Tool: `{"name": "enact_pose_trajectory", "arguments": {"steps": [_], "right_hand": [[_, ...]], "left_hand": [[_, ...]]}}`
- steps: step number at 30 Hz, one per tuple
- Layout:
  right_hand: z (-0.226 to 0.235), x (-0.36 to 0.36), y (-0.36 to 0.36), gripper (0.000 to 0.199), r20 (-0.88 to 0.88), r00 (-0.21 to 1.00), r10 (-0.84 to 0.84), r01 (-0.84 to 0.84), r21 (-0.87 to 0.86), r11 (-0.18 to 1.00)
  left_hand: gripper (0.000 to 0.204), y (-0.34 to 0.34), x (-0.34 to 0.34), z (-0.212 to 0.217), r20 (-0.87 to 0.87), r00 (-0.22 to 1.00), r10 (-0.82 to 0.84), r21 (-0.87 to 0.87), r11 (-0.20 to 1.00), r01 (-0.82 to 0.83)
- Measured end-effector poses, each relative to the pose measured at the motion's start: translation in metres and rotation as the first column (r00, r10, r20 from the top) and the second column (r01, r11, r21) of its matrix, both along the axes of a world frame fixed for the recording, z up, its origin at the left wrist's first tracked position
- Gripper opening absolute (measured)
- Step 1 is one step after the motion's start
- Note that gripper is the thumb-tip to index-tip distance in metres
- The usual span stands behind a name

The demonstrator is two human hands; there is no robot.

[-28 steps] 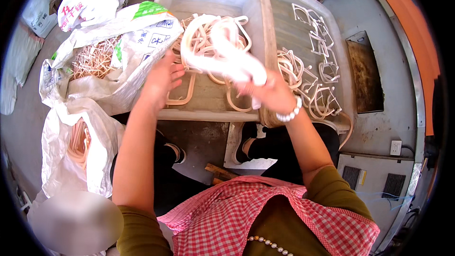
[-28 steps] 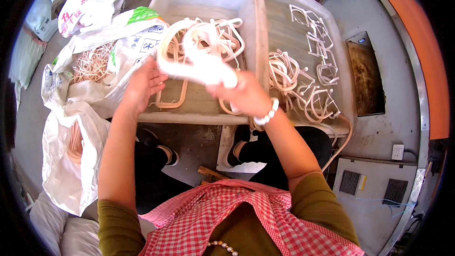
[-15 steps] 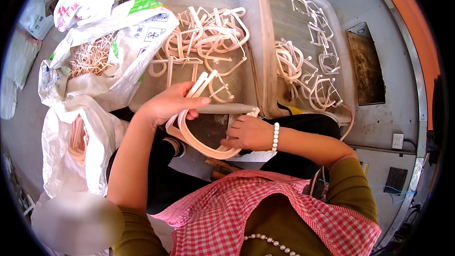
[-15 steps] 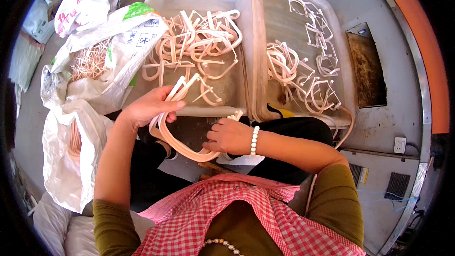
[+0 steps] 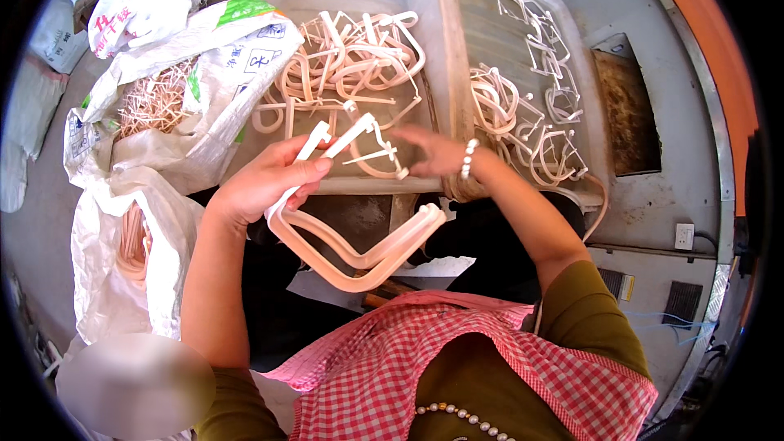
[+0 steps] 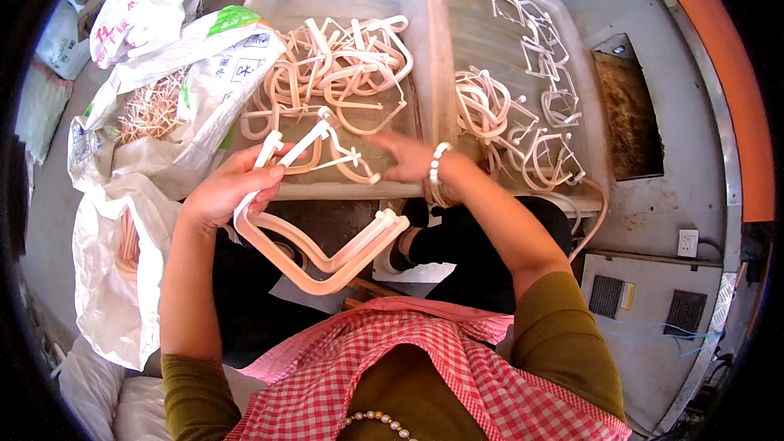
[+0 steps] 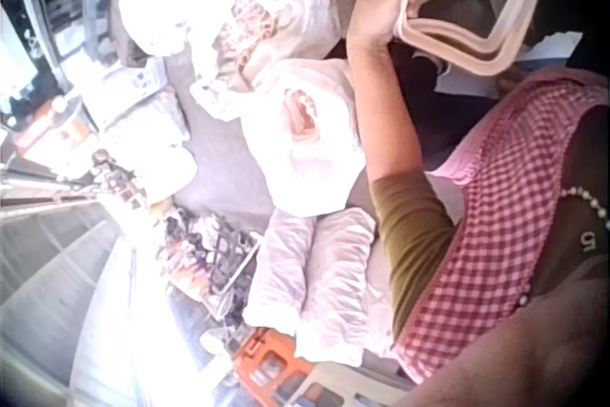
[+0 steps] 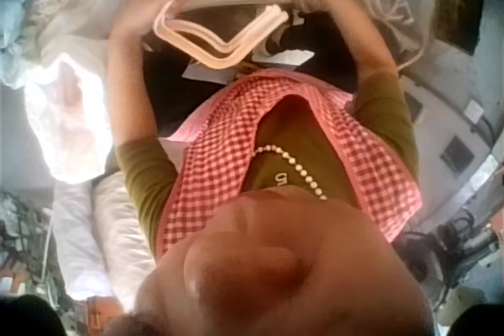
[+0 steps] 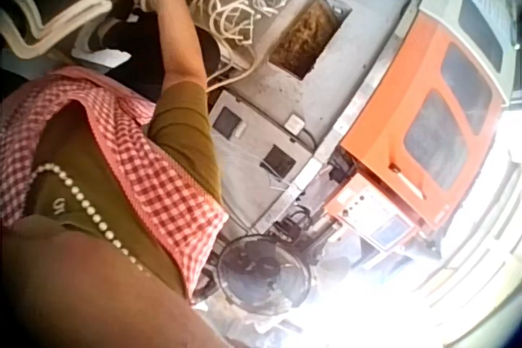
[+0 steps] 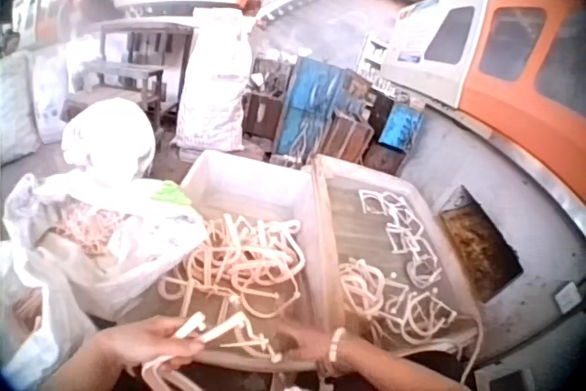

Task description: The person assembles plastic hangers by inserting small white plastic pins into the hooks of pink hangers. They repeatedly pick up hangers from a bin, insert the pins, and place the assembled hangers into a white sack.

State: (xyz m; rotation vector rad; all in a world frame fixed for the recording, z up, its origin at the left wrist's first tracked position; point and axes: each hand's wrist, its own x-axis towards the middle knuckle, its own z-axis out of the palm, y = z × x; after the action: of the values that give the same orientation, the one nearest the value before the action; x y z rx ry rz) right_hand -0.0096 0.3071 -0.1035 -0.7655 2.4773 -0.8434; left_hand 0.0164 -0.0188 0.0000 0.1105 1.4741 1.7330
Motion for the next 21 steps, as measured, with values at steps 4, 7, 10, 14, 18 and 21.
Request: {"name": "enact_pose_trajectory", "arguments": {"steps": [4, 7, 10, 14, 18, 21], "right_hand": [[-0.032, 0.022, -0.016, 0.034, 0.53, 0.845, 0.073, 0.015, -0.161, 0.987], [-0.025, 0.027, -0.022, 0.018, 0.576, 0.795, 0.19, 0.064, -0.392, 0.918], [-0.014, 0.02, -0.006, 0.014, 0.694, 0.716, -0.074, 0.382, -0.3, 0.874], [0.066, 0.003, -0.012, 0.014, 0.134, 0.975, -0.177, 0.181, -0.018, 0.983], [0.081, -0.015, -0.017, 0.018, -0.325, 0.939, -0.113, 0.289, 0.566, 0.772], [0.034, -0.073, 0.038, 0.02, -0.596, 0.66, -0.458, 0.689, 0.235, 0.686]], "left_hand": [[0.044, -0.015, -0.002, 0.005, -0.031, 1.0, 0.001, 0.099, 0.995, 0.002], [0.043, -0.026, -0.002, 0.006, -0.091, 0.994, 0.062, 0.08, 0.995, -0.055], [0.042, -0.038, -0.006, 0.003, -0.109, 0.987, 0.118, 0.139, 0.985, -0.103], [0.04, -0.04, -0.004, 0.005, -0.076, 0.971, 0.225, 0.125, 0.969, -0.215], [0.034, -0.022, -0.007, -0.003, -0.237, 0.949, 0.209, -0.062, 0.971, -0.23], [0.019, 0.003, -0.013, -0.028, -0.251, 0.946, 0.206, -0.121, 0.963, -0.241]]}}
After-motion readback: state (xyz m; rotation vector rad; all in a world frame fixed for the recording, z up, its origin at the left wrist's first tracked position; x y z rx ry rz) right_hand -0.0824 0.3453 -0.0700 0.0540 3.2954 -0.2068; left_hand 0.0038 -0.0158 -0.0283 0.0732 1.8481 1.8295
